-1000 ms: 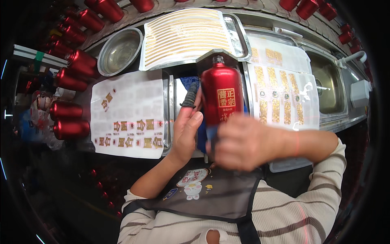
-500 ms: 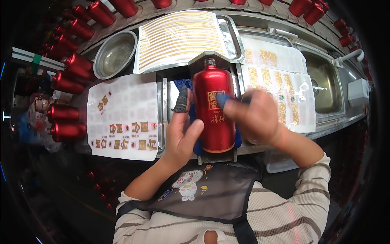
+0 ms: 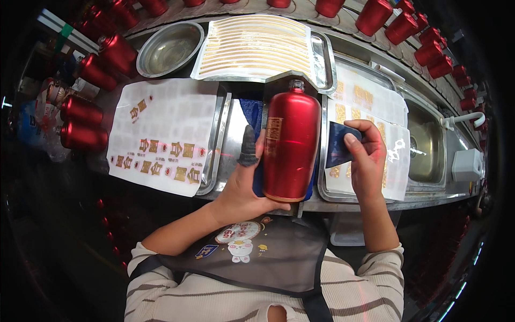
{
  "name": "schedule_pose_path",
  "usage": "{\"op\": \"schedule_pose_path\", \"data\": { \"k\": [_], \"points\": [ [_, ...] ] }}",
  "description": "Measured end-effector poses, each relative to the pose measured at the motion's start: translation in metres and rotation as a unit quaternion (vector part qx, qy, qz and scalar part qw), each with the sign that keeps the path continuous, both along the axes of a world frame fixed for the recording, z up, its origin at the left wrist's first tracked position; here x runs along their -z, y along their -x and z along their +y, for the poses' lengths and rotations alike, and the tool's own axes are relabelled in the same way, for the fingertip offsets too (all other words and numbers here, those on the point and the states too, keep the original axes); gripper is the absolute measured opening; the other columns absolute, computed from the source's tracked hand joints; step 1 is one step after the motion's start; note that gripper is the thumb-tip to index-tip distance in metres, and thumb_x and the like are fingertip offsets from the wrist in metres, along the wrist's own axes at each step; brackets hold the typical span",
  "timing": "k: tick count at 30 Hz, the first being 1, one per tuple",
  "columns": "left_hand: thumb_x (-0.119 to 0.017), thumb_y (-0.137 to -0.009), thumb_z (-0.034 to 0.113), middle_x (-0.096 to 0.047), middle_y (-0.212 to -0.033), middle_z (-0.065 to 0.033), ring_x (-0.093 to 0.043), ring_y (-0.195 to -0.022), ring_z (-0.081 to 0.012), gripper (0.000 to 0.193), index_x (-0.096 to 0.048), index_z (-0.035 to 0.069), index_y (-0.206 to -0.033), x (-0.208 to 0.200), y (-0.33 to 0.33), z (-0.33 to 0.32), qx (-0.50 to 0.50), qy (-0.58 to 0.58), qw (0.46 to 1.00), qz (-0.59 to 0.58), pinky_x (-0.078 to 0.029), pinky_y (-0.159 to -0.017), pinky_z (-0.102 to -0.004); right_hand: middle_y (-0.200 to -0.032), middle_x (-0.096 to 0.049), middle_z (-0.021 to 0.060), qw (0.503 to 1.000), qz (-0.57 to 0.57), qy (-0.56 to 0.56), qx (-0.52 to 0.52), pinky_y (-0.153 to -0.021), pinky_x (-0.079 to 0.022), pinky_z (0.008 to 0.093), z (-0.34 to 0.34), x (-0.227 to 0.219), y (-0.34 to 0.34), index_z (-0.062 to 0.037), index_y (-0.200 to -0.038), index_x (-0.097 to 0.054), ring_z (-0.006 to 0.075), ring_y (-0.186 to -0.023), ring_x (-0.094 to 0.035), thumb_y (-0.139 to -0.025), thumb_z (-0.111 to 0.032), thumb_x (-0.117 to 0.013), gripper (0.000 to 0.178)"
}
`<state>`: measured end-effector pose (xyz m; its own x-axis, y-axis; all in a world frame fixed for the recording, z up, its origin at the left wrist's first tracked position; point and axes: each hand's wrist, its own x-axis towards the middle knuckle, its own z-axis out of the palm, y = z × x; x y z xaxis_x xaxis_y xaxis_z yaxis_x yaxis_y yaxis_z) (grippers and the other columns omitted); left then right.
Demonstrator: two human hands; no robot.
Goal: The person applies gold stickers to red cylindrical containers. They peel each sticker from a sheet, align it on the container, and smooth it with their fingers. The person repeats this process for multiple containers, placing finished ones aside.
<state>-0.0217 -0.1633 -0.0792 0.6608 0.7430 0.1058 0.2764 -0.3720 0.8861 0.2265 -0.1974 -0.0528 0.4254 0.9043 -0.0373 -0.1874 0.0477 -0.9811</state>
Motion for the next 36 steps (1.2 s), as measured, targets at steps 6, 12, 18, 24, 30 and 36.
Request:
{"op": "schedule_pose_path", "data": {
  "k": [6,12,18,24,30,36],
  "points": [
    [-0.086,-0.072,0.038,-0.014,-0.161,-0.0262,-0.018,-0.149,-0.0426,0.129,0.002,0.003,-0.158,-0.023,-0.004,0.0,0.012,-0.21,0.974,0.088,0.003,-0.115,-0.0628,-0.08,-0.058,-0.0038,0.989,-0.062,0.088,-0.103,-0.061,-0.037,0.0157,-0.008,0.018,0.004,-0.0052,-0.095,-0.061,0.0015,-0.07,-0.05,-0.093,-0.013,-0.066,0.009],
    [-0.087,-0.062,0.04,-0.024,-0.158,-0.0303,-0.018,-0.149,-0.0458,0.117,-0.026,-0.002,-0.153,-0.006,-0.02,-0.002,0.009,-0.288,0.957,0.009,-0.017,-0.116,-0.0596,-0.097,-0.05,-0.0009,0.992,-0.049,0.052,-0.101,-0.065,-0.036,0.0153,-0.012,0.02,0.031,-0.0057,-0.112,-0.05,0.0011,-0.079,-0.048,-0.091,-0.013,-0.07,0.029],
    [-0.082,-0.068,0.053,-0.02,-0.158,-0.0308,-0.02,-0.148,-0.0456,0.114,-0.027,-0.002,-0.152,0.011,0.002,0.007,0.022,-0.233,0.971,-0.039,-0.016,-0.118,-0.0585,-0.102,-0.04,0.0003,0.979,-0.194,0.002,-0.065,-0.073,-0.036,0.0193,-0.012,0.032,0.04,-0.0068,-0.113,-0.045,0.0067,-0.087,-0.042,-0.085,-0.026,-0.077,0.047],
    [-0.081,-0.078,0.022,-0.071,-0.098,-0.017,-0.069,-0.086,-0.0337,0.041,-0.06,-0.001,-0.105,0.005,0.085,0.083,-0.175,-0.233,0.955,0.05,-0.054,-0.072,-0.0422,-0.085,-0.047,-0.0039,0.989,-0.078,0.097,-0.084,-0.054,-0.026,0.0164,-0.014,0.023,0.023,-0.0061,-0.112,-0.05,0.0012,-0.063,-0.038,-0.091,-0.018,-0.066,0.029],
    [-0.089,-0.064,0.032,-0.066,-0.106,-0.0137,-0.059,-0.109,-0.0312,0.061,-0.055,0.005,-0.107,-0.009,0.193,0.22,-0.44,-0.197,0.782,0.395,-0.037,-0.098,-0.0441,-0.089,-0.058,-0.0018,0.992,-0.073,0.085,-0.066,-0.05,-0.024,0.0161,-0.008,0.028,0.021,-0.0051,-0.114,-0.054,0.0001,-0.059,-0.036,-0.092,-0.015,-0.063,0.025],
    [-0.085,-0.068,0.031,-0.053,-0.134,-0.0151,-0.044,-0.13,-0.0321,0.066,-0.055,0.006,-0.122,0.011,0.236,0.247,-0.503,-0.132,0.74,0.426,-0.035,-0.106,-0.0465,-0.091,-0.059,-0.0006,0.989,-0.084,0.108,-0.05,-0.049,-0.026,0.0154,-0.015,0.027,0.018,-0.0049,-0.116,-0.053,0.0002,-0.059,-0.04,-0.092,-0.017,-0.062,0.028]
  ]
}}
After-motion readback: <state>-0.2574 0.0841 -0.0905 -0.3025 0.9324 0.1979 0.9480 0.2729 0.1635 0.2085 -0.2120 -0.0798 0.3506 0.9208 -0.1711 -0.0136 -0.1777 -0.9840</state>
